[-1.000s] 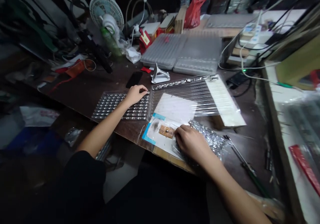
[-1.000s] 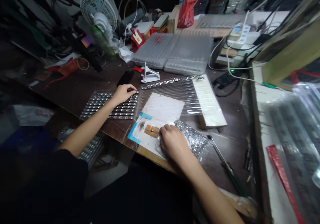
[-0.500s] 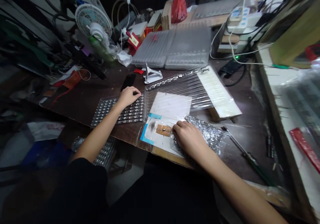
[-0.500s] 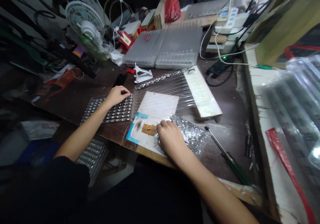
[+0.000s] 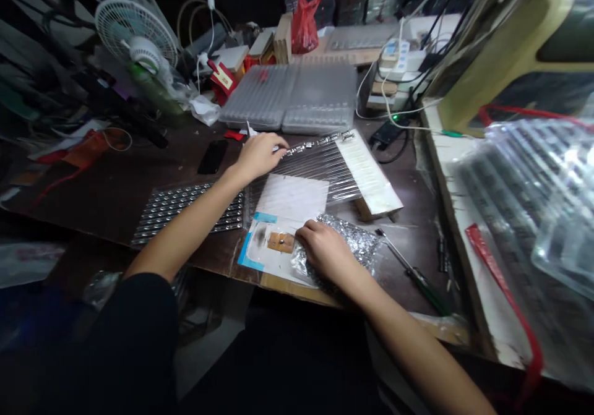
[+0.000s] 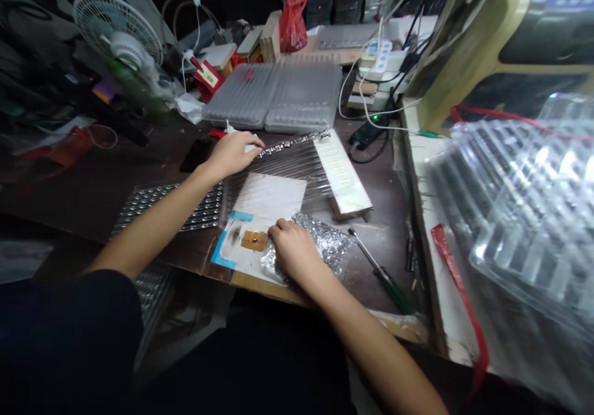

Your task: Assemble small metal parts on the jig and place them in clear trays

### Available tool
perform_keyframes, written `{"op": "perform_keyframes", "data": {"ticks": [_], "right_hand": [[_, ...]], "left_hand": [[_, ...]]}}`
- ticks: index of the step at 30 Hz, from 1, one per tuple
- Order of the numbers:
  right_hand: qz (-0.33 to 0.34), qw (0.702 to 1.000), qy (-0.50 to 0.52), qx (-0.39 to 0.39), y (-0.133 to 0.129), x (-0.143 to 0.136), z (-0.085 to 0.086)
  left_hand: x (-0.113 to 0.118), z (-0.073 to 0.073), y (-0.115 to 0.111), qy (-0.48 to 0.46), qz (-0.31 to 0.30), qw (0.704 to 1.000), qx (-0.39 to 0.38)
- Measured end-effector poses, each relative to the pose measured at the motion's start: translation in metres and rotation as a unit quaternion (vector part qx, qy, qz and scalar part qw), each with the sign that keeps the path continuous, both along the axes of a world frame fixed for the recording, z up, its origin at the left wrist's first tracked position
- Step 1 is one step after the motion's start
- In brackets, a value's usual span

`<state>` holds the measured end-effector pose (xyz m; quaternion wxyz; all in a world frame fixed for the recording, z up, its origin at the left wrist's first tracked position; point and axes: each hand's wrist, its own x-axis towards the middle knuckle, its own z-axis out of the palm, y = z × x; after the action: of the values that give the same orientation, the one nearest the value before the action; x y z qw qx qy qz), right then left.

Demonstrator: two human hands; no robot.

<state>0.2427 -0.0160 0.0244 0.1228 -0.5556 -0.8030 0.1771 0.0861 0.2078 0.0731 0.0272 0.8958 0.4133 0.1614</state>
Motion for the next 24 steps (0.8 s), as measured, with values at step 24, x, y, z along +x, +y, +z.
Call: {"op": "perform_keyframes", "data": {"ticks": [24], "right_hand": [[-0.055,0.970,0.235,0.027,0.005,0.006,-0.001]], "left_hand": [[-0.047,-0.021,-0.166,-0.268,0.008,0.951,-0.153]]}}
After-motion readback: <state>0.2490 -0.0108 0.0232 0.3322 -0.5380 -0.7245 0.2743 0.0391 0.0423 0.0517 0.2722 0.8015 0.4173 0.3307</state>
